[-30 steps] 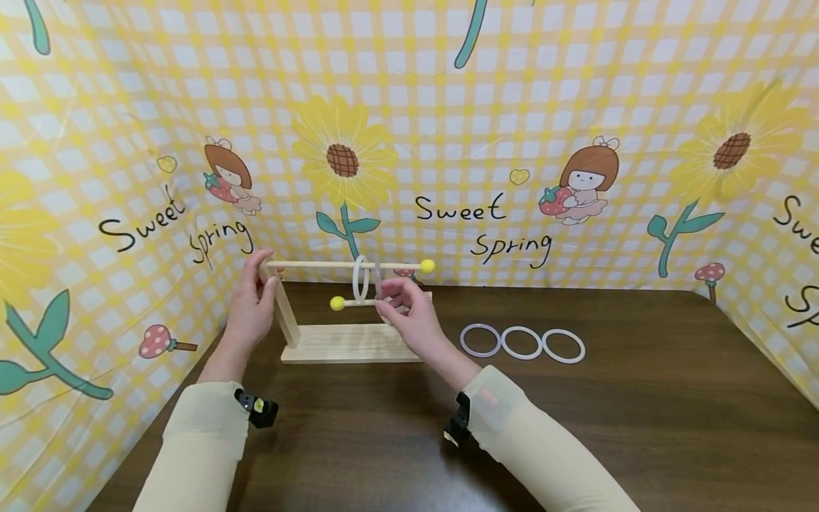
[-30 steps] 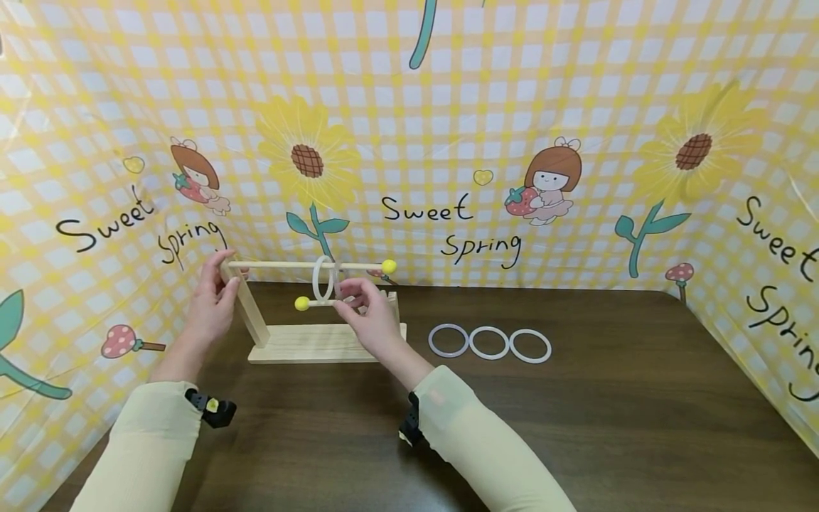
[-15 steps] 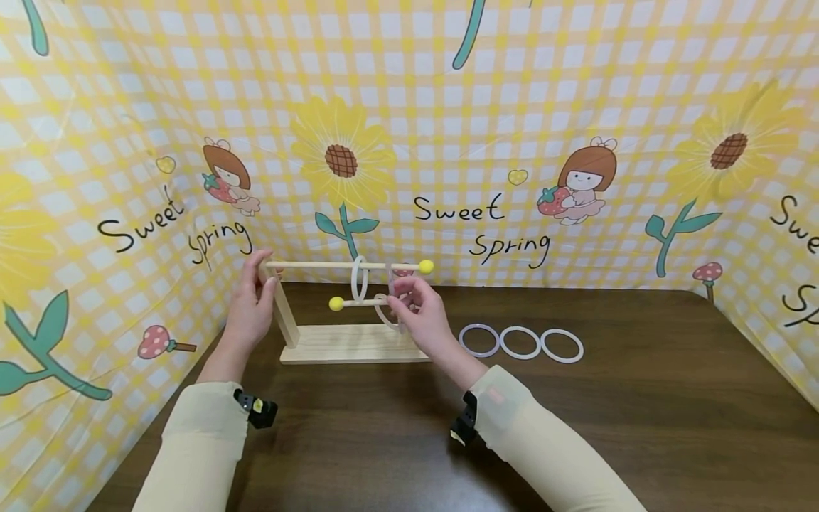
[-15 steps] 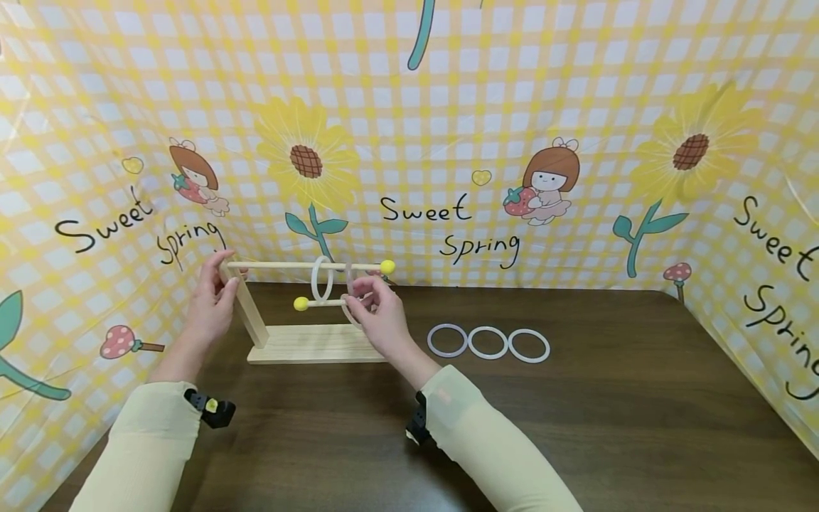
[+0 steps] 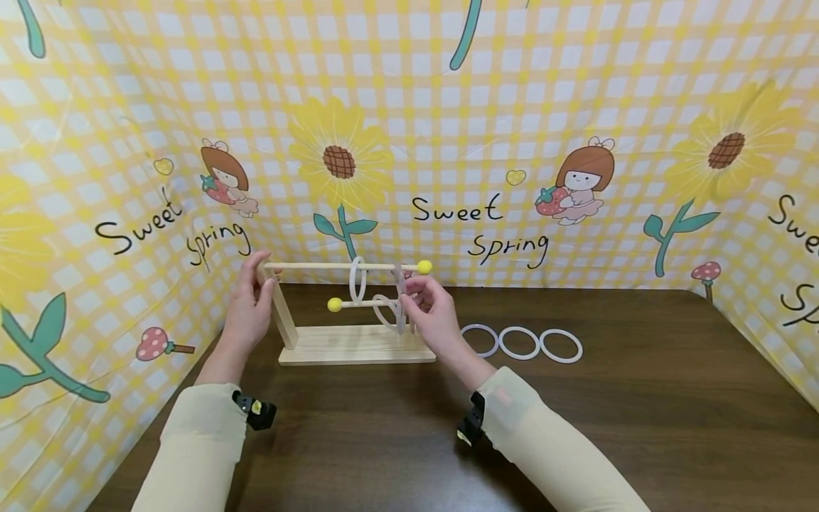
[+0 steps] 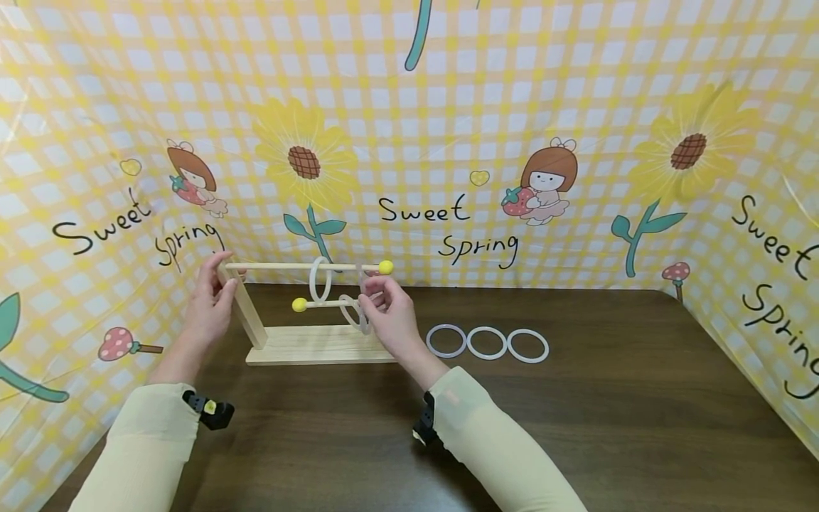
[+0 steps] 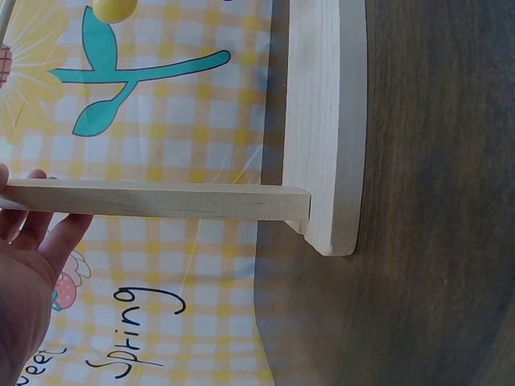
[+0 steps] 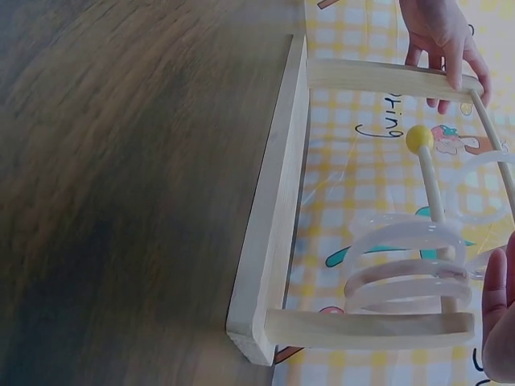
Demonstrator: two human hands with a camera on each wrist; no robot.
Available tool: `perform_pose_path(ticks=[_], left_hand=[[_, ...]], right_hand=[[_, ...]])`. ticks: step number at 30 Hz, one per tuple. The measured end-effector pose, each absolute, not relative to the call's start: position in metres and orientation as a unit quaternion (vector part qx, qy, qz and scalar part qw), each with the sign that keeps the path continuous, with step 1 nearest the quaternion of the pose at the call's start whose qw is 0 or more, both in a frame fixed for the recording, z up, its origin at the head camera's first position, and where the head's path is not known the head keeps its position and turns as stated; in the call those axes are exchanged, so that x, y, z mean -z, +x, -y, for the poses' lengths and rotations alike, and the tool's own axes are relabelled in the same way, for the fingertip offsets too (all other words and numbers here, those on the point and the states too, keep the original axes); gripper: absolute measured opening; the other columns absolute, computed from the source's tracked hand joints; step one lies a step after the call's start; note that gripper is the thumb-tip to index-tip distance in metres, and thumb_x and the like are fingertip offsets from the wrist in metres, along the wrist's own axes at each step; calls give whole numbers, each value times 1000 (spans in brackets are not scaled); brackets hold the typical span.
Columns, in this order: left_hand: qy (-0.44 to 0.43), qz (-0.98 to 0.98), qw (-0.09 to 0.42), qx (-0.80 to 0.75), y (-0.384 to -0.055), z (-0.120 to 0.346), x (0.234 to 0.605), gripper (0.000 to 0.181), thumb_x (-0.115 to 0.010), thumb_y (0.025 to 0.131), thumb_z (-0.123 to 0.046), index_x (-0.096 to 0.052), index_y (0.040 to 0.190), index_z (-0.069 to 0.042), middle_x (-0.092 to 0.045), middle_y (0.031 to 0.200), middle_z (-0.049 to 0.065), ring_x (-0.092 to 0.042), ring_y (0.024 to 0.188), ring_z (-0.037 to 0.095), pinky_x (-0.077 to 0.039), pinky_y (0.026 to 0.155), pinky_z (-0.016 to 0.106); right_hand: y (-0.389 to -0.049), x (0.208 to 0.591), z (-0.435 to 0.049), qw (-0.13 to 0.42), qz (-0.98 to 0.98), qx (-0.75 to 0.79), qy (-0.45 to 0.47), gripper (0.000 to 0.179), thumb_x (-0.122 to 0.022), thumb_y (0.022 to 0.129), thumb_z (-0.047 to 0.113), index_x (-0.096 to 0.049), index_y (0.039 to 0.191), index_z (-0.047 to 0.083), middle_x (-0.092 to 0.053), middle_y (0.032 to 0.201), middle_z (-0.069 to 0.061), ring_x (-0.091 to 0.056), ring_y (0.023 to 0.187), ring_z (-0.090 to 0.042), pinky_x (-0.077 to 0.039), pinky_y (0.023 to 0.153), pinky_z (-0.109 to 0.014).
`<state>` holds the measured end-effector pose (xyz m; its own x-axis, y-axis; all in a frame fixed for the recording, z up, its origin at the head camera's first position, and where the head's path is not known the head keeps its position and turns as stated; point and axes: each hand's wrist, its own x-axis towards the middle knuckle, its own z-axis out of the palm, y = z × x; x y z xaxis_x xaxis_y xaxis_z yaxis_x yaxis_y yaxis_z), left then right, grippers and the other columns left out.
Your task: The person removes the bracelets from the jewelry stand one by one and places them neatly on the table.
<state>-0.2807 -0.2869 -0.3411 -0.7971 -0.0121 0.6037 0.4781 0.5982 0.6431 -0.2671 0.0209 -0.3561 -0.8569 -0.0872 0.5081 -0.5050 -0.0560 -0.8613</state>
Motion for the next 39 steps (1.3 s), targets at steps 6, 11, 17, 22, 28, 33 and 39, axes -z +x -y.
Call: perform_pose_path(ticks=[6,11,17,22,28,33,39], left_hand=[[-141,842,288,433,-280,286,341,46,-40,103,-3,-32,147,-15,-56,122,27,-53,110,36,-37,77,17],[-137,843,292,431,-280,287,341,46,-41,103,-2,-33,147,-14,-57,121,25,-54,109,35,-37,77,16],[-131,845,292,428,-279,287,341,46,-41,103,-1,-34,146,-16,-57,122,25,-54,109,34,-37,77,16],[-125,848,292,424,-278,286,340,46,-41,103,-1,-34,146,-16,-57,121,24,-53,104,30,-37,75,16],[-126,848,297,422,-278,285,340,46,-42,102,-1,-34,145,-15,-58,121,24,-52,100,25,-37,73,15],[-132,842,300,428,-279,285,340,46,-41,102,1,-35,145,-13,-57,120,26,-52,103,25,-37,77,14],[-125,846,296,425,-279,284,340,46,-41,102,0,-34,145,-14,-58,121,26,-53,104,27,-37,77,14]], right_hand=[[-252,341,-28,142,676,-689,218,20,-60,91,-8,-54,109,-14,-60,96,-26,-52,74,-16,-43,63,-20],[-247,337,-32,151,675,-688,219,18,-59,91,-10,-55,107,-13,-60,93,-22,-53,74,-21,-42,63,-20],[-264,353,-34,156,667,-696,216,19,-59,91,-10,-56,109,-13,-60,94,-18,-54,74,-20,-43,63,-20],[-272,361,-35,167,659,-702,212,19,-59,92,-8,-56,110,-11,-59,95,-17,-54,73,-13,-45,63,-20],[-273,360,-37,192,658,-697,211,18,-59,92,-5,-57,110,-9,-59,94,-15,-55,73,-12,-46,64,-22],[-275,360,-40,197,651,-706,198,19,-59,92,-5,-56,110,-10,-60,94,-13,-57,73,-17,-50,65,-25],[-277,360,-46,200,645,-713,188,19,-57,92,-9,-54,111,-14,-59,98,-25,-55,71,-10,-50,65,-20]])
